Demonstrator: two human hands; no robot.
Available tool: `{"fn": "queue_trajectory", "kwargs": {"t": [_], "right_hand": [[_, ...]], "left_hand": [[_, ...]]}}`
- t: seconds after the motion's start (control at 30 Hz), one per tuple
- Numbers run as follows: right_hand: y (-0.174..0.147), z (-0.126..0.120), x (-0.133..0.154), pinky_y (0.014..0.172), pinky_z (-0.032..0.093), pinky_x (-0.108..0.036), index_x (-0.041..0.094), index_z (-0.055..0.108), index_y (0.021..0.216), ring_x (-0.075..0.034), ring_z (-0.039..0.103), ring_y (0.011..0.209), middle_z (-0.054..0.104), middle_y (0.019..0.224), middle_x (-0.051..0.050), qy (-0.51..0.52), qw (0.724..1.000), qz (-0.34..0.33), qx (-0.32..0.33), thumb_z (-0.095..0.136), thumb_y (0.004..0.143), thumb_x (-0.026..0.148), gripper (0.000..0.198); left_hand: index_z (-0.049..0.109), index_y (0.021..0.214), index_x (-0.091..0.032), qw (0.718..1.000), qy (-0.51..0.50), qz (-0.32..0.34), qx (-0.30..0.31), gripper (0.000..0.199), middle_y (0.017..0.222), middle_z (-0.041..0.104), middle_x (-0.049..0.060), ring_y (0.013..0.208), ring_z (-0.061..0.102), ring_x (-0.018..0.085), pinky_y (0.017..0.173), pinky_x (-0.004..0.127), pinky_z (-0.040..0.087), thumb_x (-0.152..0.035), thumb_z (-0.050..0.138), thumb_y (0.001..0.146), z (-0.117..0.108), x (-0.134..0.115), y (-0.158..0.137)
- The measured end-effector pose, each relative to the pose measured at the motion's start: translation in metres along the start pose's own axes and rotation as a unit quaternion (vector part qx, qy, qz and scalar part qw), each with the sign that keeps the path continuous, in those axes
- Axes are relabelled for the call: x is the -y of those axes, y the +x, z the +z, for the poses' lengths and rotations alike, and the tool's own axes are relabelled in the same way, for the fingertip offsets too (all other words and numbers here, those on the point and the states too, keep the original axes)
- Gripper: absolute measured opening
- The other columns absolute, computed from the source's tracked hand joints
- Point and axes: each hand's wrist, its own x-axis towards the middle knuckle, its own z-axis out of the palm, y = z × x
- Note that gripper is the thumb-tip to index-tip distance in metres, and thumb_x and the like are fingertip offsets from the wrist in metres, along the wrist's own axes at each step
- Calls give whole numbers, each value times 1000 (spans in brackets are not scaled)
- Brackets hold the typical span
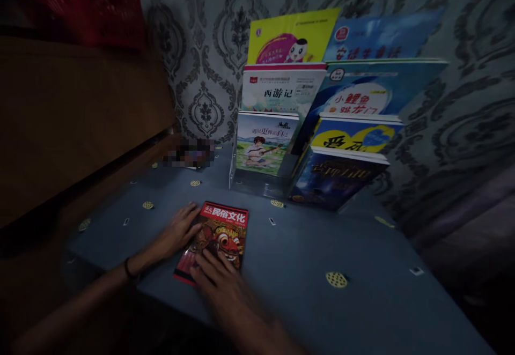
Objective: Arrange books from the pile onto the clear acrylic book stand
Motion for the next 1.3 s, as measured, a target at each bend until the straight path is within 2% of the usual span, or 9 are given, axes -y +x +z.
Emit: {"fn": "queue_trajectory", "kwargs": {"t": [0.17,0.33,0.5,0.7,0.8,0.93,1.0,1.13,1.3], "right_hand": [[-21,-22,-5,122,32,-49,29,45,150,-22,32,149,40,159,-4,77,993,83,12,46,104,29,46],[-14,-29,-44,122,27,-53,24,40,153,-23,29,150,36,160,-9,57,986,155,-14,37,106,38,50],[5,-20,-80,118,32,-60,16,46,150,-33,27,150,31,161,-19,-40,963,258,-70,41,103,39,52],[7,-8,-82,118,35,-56,16,46,149,-33,33,148,33,161,-20,-85,956,262,-99,42,102,37,51],[8,-7,-80,119,34,-54,14,45,149,-33,32,149,33,161,-21,-81,952,281,-91,42,102,38,53],[6,-10,-78,119,32,-56,14,44,150,-33,27,150,30,162,-20,-56,951,290,-90,40,103,39,53],[3,-10,-78,119,31,-55,15,40,152,-32,25,151,25,164,-20,-21,950,293,-104,40,103,42,56],[-1,-14,-78,119,33,-53,18,30,157,-31,27,151,27,164,-18,115,922,317,-193,49,97,53,71],[8,-41,-74,99,55,-49,19,58,129,-30,68,115,71,125,-14,436,822,263,-255,58,89,63,60]], "left_hand": [[42,148,-14,996,86,17,34,53,157,42,16,149,34,28,121,50,30,-41,34,103,6,4,2],[45,145,-14,996,78,13,45,50,156,44,17,149,34,29,120,52,29,-39,38,102,7,5,13],[54,138,-13,1000,-15,-9,18,48,150,50,20,145,40,33,120,53,28,-37,50,96,12,5,29],[66,124,-14,977,-211,-40,7,47,136,63,16,131,54,32,116,50,35,-39,63,84,6,7,45],[69,117,-13,923,-380,-68,8,48,128,68,15,123,59,31,111,46,41,-41,70,78,-1,0,47],[52,139,-20,777,-604,-166,68,73,116,74,11,101,71,27,93,40,54,-38,78,74,-5,-20,33],[43,146,-23,725,-647,-219,85,84,110,76,8,91,74,24,85,37,56,-34,82,72,-6,-28,25],[56,128,-19,684,-681,-248,83,65,107,76,8,90,74,22,84,33,58,-32,85,72,-11,-38,18],[63,120,-18,668,-716,-179,95,47,112,76,10,97,74,23,91,35,57,-34,80,79,-24,-58,31]]}}
